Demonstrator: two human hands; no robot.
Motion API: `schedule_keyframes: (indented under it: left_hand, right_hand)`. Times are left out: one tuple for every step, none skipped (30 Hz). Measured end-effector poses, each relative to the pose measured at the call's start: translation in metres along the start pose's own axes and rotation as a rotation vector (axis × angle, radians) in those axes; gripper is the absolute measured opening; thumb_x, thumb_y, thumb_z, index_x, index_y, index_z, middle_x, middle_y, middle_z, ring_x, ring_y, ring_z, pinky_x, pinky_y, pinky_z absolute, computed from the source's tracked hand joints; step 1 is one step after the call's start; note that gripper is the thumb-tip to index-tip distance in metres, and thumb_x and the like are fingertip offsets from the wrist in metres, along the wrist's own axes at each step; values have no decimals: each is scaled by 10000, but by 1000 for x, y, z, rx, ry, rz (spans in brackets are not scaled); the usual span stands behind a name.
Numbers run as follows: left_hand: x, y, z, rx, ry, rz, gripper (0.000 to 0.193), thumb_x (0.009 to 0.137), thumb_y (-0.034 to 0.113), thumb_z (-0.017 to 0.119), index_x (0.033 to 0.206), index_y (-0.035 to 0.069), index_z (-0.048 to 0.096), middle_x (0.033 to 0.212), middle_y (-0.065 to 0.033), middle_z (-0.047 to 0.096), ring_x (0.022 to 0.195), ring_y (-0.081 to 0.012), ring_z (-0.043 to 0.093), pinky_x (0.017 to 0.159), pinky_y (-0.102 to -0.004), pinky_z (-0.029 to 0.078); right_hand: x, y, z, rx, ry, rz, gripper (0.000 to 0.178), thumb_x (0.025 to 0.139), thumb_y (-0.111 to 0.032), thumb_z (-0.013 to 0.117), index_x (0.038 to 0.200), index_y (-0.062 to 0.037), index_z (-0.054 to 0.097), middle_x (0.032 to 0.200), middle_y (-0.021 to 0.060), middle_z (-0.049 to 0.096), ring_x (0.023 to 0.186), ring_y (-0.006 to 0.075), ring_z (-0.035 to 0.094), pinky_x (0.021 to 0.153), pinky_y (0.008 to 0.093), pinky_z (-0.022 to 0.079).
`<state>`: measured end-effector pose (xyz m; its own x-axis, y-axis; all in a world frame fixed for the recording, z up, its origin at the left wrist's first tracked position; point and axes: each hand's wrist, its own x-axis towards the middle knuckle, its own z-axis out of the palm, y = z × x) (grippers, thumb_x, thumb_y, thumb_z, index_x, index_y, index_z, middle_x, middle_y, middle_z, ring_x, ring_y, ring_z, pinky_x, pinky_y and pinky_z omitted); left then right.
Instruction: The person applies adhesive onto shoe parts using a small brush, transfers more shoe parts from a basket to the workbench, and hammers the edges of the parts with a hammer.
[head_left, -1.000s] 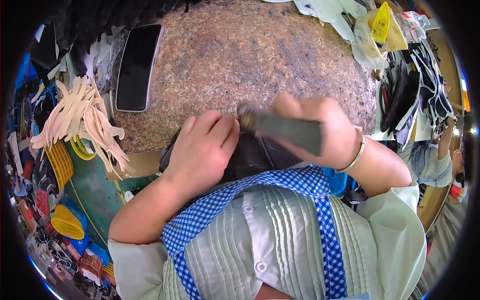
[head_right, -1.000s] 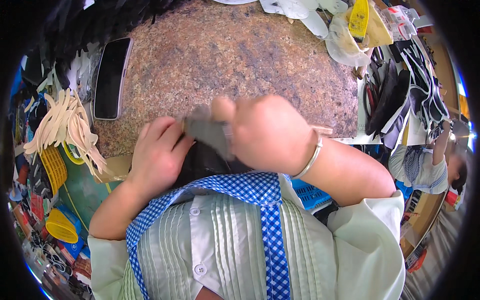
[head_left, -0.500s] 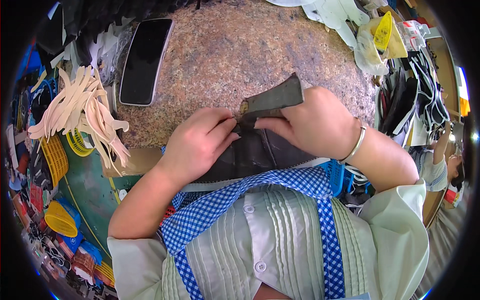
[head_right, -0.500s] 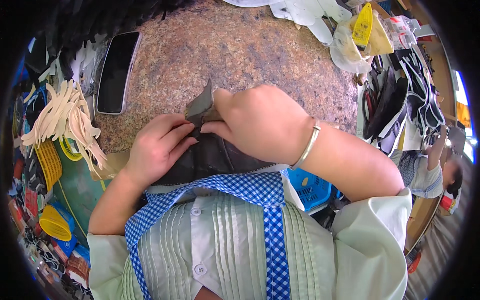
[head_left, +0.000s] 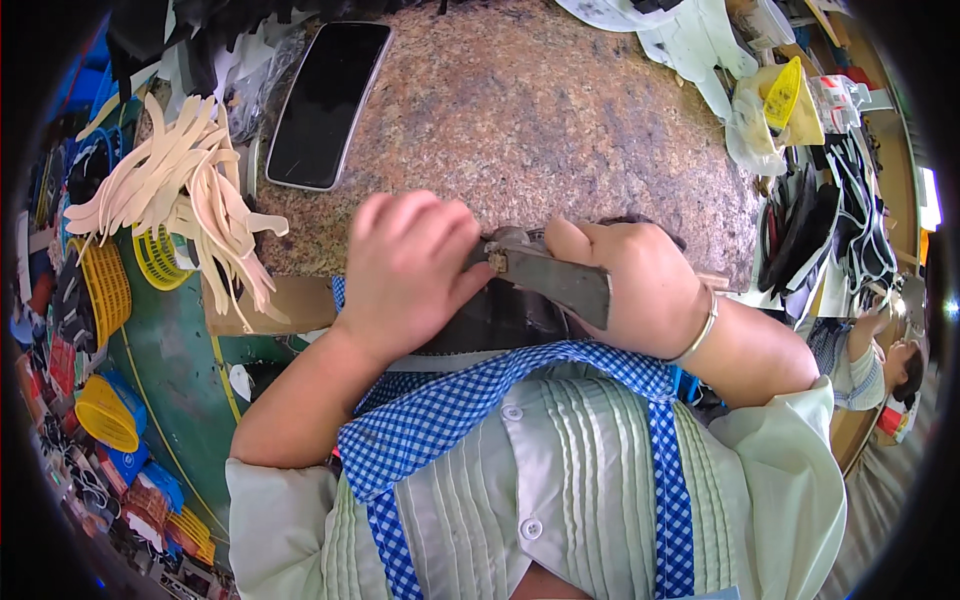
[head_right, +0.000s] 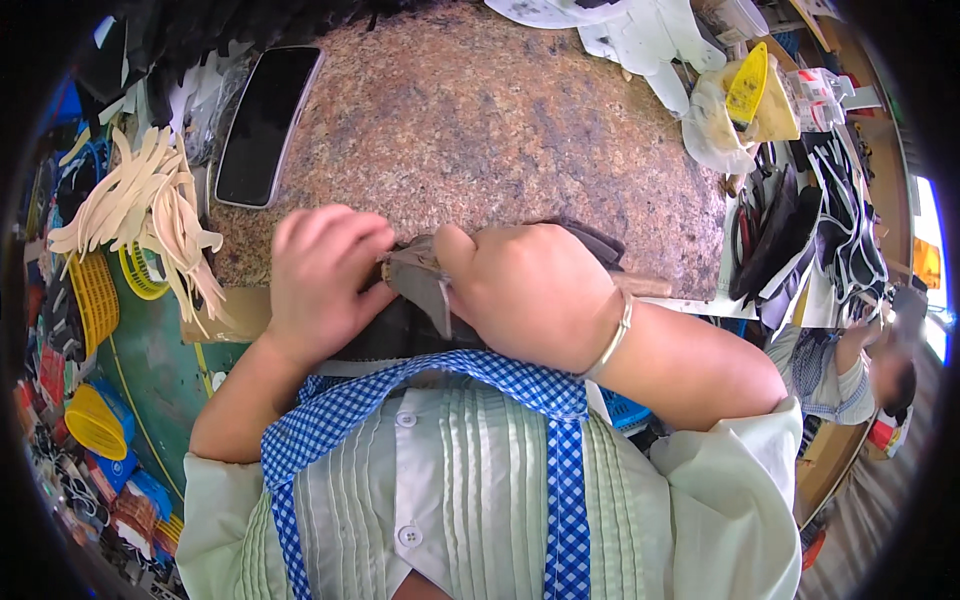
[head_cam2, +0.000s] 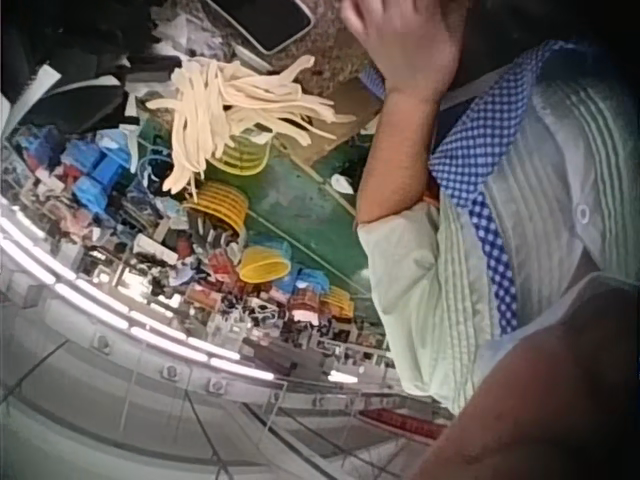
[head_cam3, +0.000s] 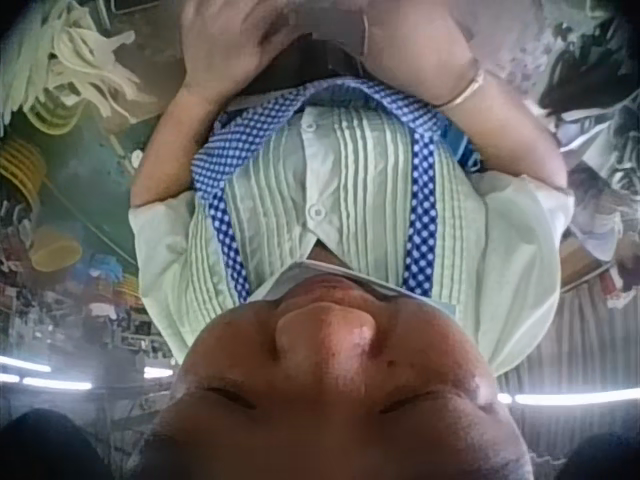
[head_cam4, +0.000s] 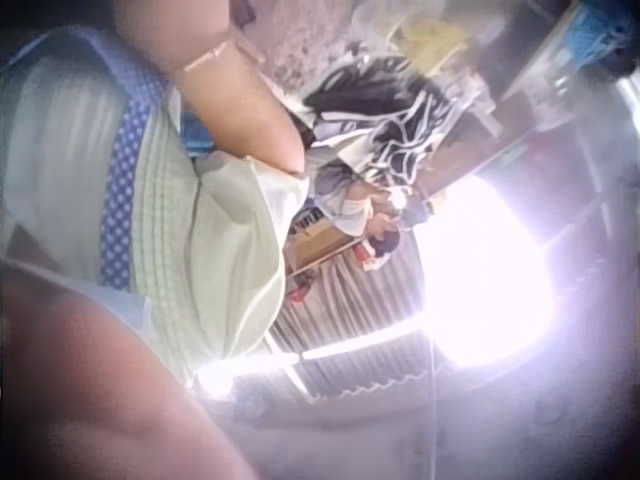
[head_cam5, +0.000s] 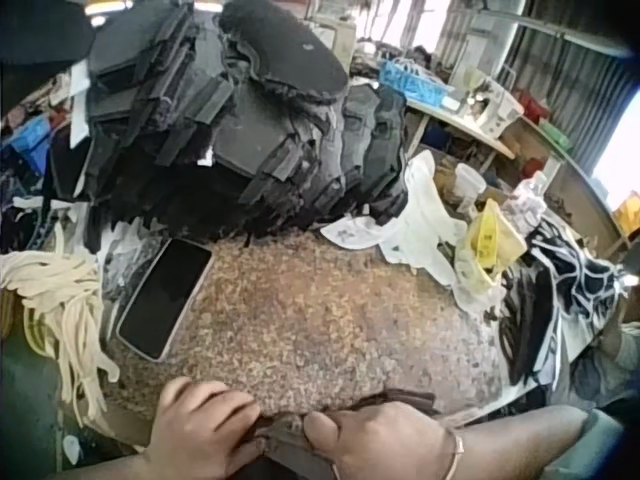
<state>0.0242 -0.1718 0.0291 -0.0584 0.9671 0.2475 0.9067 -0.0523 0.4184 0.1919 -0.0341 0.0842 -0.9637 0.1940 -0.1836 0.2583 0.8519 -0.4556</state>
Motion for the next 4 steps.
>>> schedule_keyframes:
  left_hand:
    - [-1, -2, -3, 30, 5, -71, 357, 680, 263, 740, 997, 132, 641, 994, -12, 585, 1019, -233, 514, 894, -414, 348]
    - [-3, -5, -4, 31, 7, -68, 357, 680, 263, 740, 997, 132, 641, 994, -12, 585, 1019, -233, 514, 894, -414, 348]
    - [-6, -9, -2, -85, -37, -73, 375, 693, 268, 732, 1028, 136, 629, 1023, -19, 577, 1028, -233, 512, 890, -424, 354]
    - [-11, -14, 2, -198, -78, -87, 393, 705, 273, 723, 1059, 140, 616, 1053, -26, 569, 1037, -232, 510, 887, -434, 359]
  right_hand:
    - [2, -4, -2, -19, -12, 35, 250, 822, -236, 596, 867, -7, 503, 619, 140, 591, 547, 314, 614, 519, 400, 496]
    - [2, -4, -2, -22, -8, 36, 250, 822, -236, 596, 867, -7, 503, 619, 140, 591, 547, 314, 614, 519, 400, 496]
    - [3, -1, 0, -57, 17, 66, 314, 844, -303, 591, 885, -1, 515, 625, 146, 594, 554, 314, 618, 525, 403, 497]
    - [4, 8, 5, -92, 39, 87, 383, 865, -370, 586, 903, 6, 526, 631, 152, 597, 561, 314, 622, 530, 407, 499]
